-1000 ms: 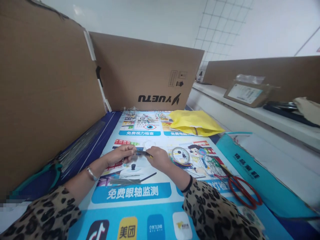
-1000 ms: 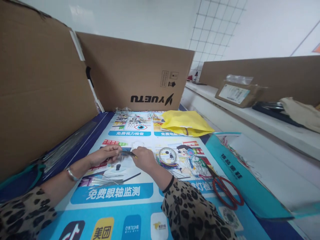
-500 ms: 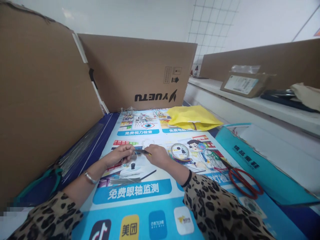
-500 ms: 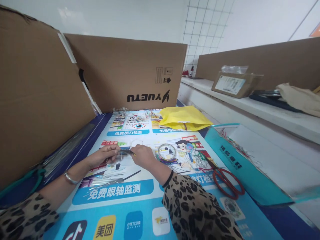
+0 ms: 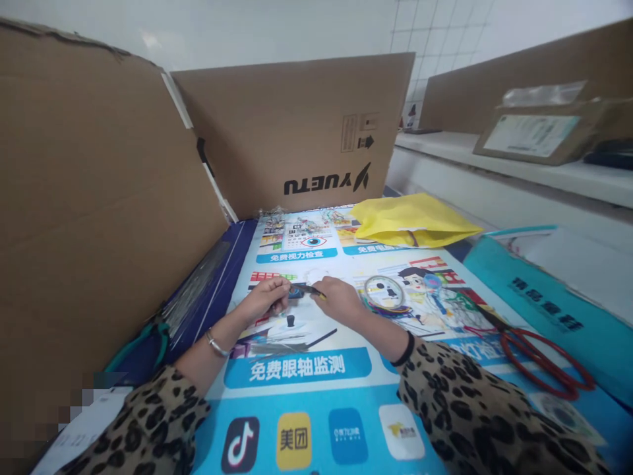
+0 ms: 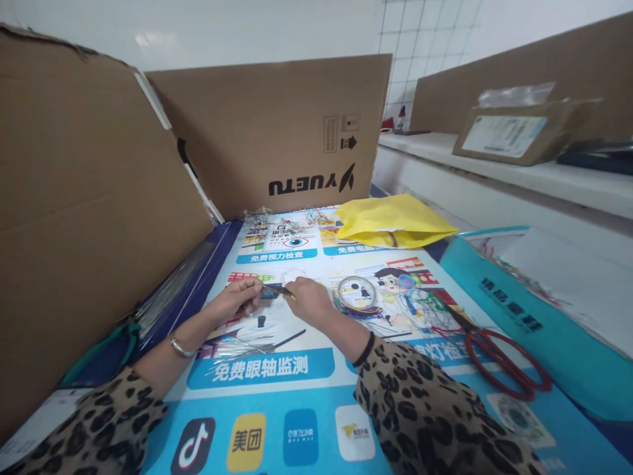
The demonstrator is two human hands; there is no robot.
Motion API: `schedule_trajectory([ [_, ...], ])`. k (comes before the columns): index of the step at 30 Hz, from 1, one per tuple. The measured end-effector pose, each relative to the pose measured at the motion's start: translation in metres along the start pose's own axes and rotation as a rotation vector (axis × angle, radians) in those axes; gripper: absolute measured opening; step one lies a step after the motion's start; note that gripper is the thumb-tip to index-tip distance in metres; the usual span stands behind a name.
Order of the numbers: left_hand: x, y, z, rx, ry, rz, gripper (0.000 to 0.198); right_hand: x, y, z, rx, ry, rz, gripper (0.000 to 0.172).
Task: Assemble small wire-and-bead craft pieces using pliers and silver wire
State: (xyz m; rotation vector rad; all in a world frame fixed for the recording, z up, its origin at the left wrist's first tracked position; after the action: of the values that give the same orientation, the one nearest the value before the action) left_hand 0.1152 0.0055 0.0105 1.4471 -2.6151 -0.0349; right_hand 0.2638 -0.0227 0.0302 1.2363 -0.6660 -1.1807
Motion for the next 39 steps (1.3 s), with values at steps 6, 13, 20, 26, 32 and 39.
schedule_trajectory([
  [6,-0.004,0.010,0.000,0.038,-0.052,-0.127,0.028,0.000,0.002,-0.009,-0.086,-0.110,-0.038,0.019],
  [13,-0.005,0.014,0.007,-0.008,0.004,-0.153,0.027,-0.003,0.004,-0.027,-0.308,-0.219,-0.169,0.020],
  [20,-0.003,0.014,0.001,0.000,-0.014,-0.105,0.029,-0.004,0.000,-0.023,-0.337,-0.161,-0.141,0.018],
  [26,-0.001,0.020,-0.001,0.036,-0.011,-0.230,0.032,0.000,0.006,-0.010,-0.428,-0.045,-0.159,0.014],
  [32,-0.003,0.037,-0.005,-0.110,-0.099,-0.412,0.022,0.007,0.000,0.014,-0.464,0.146,-0.024,0.015],
  [39,-0.006,0.045,-0.004,-0.355,-0.246,-0.478,0.009,0.021,-0.005,0.053,-0.338,0.261,0.169,0.022],
])
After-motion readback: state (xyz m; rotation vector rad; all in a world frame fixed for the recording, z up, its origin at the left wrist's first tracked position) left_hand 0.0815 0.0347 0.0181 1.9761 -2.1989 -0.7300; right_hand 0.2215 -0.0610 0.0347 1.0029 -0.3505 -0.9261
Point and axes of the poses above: each hand's wrist, its own x-axis away from the middle knuckle, its own y-axis out of the back of the hand, z = x × y, the point moved 7 cm from there along -x, towards the middle knuckle, and after that the axes turned 1 degree about -x, right-handed, at the moved point
